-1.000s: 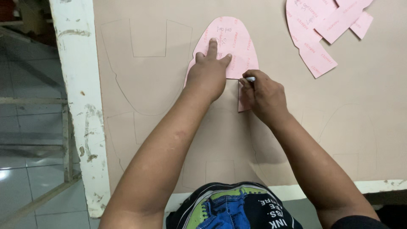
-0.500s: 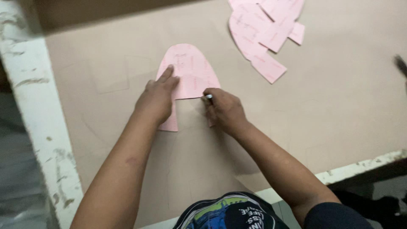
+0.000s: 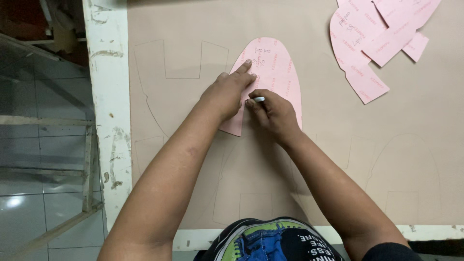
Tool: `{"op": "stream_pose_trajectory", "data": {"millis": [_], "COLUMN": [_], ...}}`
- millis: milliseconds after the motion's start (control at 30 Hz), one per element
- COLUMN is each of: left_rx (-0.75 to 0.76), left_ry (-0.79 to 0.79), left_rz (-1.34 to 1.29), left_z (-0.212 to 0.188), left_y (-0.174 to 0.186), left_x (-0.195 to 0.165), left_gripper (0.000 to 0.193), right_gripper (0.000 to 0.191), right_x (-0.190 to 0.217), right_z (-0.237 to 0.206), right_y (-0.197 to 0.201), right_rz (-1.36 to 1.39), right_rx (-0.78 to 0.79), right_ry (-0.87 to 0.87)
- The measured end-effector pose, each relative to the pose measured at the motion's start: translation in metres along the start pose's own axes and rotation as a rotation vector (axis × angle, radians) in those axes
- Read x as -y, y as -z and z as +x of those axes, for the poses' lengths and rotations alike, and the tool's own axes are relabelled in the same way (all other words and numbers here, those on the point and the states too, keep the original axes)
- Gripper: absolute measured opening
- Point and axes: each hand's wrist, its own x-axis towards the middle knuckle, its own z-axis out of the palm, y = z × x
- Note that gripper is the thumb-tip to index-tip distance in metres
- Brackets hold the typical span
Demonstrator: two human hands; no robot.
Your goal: The person traces around pink paper shoe pattern pieces with a marker onto material laid on a large cutting table, repositioning each pattern piece to draw its outline. They move finished pieces aside and continue tracing additional pattern shapes across the sheet.
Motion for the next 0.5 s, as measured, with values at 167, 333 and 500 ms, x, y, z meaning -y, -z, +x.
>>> {"op": "stream_pose_trajectory", "data": {"millis": [167,333,500], "left_rx": [-0.021,0.017,0.127], "left_ry": [-0.037,-0.003,-0.006], "left_rz": [0.011,0.024,0.163], "left_z": [0.002,0.006,0.009], "left_y": [-0.006,-0.01,-0.01], "left_x": [0.007,0.01,0.004], "left_gripper": [0.068,0.075,0.093], "right_gripper": [0.017,0.018,0.015], "right_x": [-0.003,0.003,0.007], "right_z": [-0.012,-0.04,-0.055], "right_y": [0.004,-0.002,-0.005], "right_rz": [-0.06,-0.089,-0.124], "right_rx": [0.097,0.185,0.208], "right_ry": [0.033,0.067,0.085]}}
